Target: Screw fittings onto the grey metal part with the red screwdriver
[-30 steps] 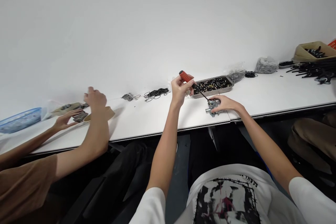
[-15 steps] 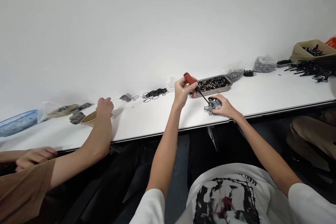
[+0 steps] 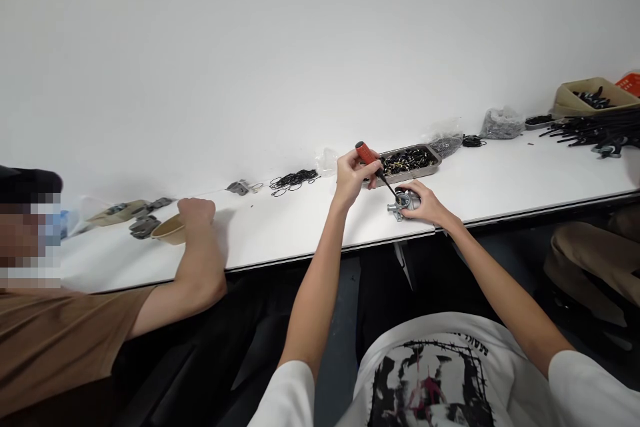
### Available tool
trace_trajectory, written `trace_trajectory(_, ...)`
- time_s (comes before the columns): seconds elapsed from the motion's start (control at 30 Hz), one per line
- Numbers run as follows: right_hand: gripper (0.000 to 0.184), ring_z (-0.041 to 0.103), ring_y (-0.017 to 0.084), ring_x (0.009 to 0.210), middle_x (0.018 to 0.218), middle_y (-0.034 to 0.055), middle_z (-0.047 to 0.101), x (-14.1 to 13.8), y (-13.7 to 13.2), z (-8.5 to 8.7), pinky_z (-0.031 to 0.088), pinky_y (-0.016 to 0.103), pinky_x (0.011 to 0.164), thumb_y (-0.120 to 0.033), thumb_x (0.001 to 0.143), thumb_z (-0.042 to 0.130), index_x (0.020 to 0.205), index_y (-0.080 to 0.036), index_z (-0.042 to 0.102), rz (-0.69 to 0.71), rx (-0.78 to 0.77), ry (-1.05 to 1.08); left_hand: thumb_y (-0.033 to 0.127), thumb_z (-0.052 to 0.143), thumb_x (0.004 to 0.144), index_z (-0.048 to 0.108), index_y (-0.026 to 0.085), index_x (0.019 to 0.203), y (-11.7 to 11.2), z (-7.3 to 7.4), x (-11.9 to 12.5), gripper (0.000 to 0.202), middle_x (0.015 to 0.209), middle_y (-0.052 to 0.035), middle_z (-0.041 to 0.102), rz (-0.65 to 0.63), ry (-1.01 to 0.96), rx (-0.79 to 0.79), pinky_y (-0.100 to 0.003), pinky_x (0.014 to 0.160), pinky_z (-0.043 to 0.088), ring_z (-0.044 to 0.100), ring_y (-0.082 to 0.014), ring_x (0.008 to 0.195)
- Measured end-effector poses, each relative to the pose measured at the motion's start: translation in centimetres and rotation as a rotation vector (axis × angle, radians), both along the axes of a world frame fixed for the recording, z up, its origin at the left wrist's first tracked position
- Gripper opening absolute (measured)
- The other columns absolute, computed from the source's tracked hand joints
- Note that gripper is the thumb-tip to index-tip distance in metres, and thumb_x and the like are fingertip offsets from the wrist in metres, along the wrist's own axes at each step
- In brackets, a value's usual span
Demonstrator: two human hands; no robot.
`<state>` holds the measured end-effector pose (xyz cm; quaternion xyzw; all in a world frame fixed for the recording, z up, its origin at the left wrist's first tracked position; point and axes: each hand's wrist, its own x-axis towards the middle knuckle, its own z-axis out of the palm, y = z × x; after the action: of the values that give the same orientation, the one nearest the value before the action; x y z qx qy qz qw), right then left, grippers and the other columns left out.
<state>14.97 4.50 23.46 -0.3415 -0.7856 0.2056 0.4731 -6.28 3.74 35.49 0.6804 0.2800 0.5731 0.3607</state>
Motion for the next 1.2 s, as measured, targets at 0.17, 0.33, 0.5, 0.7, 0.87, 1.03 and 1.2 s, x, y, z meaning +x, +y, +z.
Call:
trace_trajectory(0.17, 0.059, 0.062, 0.026, 0.114, 0.120, 0.0079, 0.062, -0.1, -0.1, 0.2, 0.050, 0.043, 0.104, -0.032, 0.071, 0.077, 0.128, -0.022, 0.065, -0.007, 0.005, -0.009, 0.036, 0.079, 0.072, 0.062, 0.018, 0.086, -0.4, 0.5, 0.2, 0.029, 0.068, 0.0007, 0.065, -0.017, 0.039, 0.003, -0.025, 0.037, 0.041, 0.052, -0.0082, 0.039)
trace_trajectory(0.33, 0.057, 0.061, 0.028, 0.115, 0.121, 0.0076, 0.063, 0.0, 0.0, 0.1, 0.049, 0.046, 0.107, -0.032, 0.071, 0.078, 0.126, -0.024, 0.065, -0.011, 0.018, 0.004, 0.024, 0.074, 0.076, 0.064, 0.021, 0.101, -1.7, 2.0, 1.1, 0.027, 0.075, 0.0008, 0.064, -0.066, 0.194, 0.033, -0.022, 0.039, 0.040, 0.050, -0.0060, 0.043)
trace_trajectory(0.5, 0.059, 0.061, 0.028, 0.116, 0.123, 0.0086, 0.061, 0.1, 0.3, -0.3, 0.048, 0.047, 0.108, -0.036, 0.073, 0.079, 0.129, -0.022, 0.063, -0.019, 0.005, 0.006, 0.015, 0.066, 0.077, 0.061, 0.026, 0.115, -2.9, 4.0, 2.2, 0.040, 0.089, -0.0011, 0.066, -0.128, 0.332, 0.077, -0.022, 0.046, 0.045, 0.055, -0.0085, 0.055)
trace_trajectory(0.7, 0.058, 0.061, 0.028, 0.115, 0.121, 0.0086, 0.062, 0.0, 0.4, -0.5, 0.049, 0.047, 0.107, -0.035, 0.071, 0.079, 0.126, -0.022, 0.064, -0.027, 0.019, 0.016, 0.025, 0.075, 0.080, 0.071, 0.023, 0.098, -2.5, 4.8, 3.4, 0.019, 0.095, -0.0036, 0.062, -0.024, 0.350, 0.209, -0.026, 0.060, 0.052, 0.061, -0.0111, 0.069)
trace_trajectory(0.87, 0.058, 0.061, 0.028, 0.116, 0.122, 0.0082, 0.061, 0.0, 0.3, -0.6, 0.049, 0.046, 0.107, -0.035, 0.073, 0.079, 0.127, -0.023, 0.063, -0.023, 0.011, 0.012, 0.017, 0.067, 0.083, 0.072, 0.021, 0.104, -3.0, 5.6, 3.4, 0.022, 0.084, -0.0033, 0.064, -0.087, 0.346, 0.118, -0.024, 0.050, 0.047, 0.063, -0.0126, 0.065)
trace_trajectory(1.03, 0.059, 0.061, 0.027, 0.114, 0.121, 0.0082, 0.061, -0.1, 0.1, -0.5, 0.050, 0.046, 0.106, -0.034, 0.073, 0.079, 0.128, -0.022, 0.063, -0.026, 0.010, 0.009, 0.021, 0.073, 0.080, 0.074, 0.020, 0.088, -3.6, 6.1, 3.3, 0.008, 0.087, -0.0048, 0.066, -0.132, 0.372, 0.112, -0.023, 0.045, 0.046, 0.058, -0.0084, 0.056)
trace_trajectory(1.2, 0.058, 0.062, 0.026, 0.113, 0.120, 0.0072, 0.060, -0.3, -0.1, -0.5, 0.052, 0.045, 0.103, -0.033, 0.073, 0.078, 0.129, -0.024, 0.063, -0.024, -0.002, 0.010, 0.022, 0.075, 0.077, 0.075, 0.020, 0.100, -3.5, 6.2, 3.2, 0.023, 0.087, -0.0058, 0.068, -0.127, 0.318, 0.074, -0.021, 0.041, 0.044, 0.066, -0.0132, 0.064)
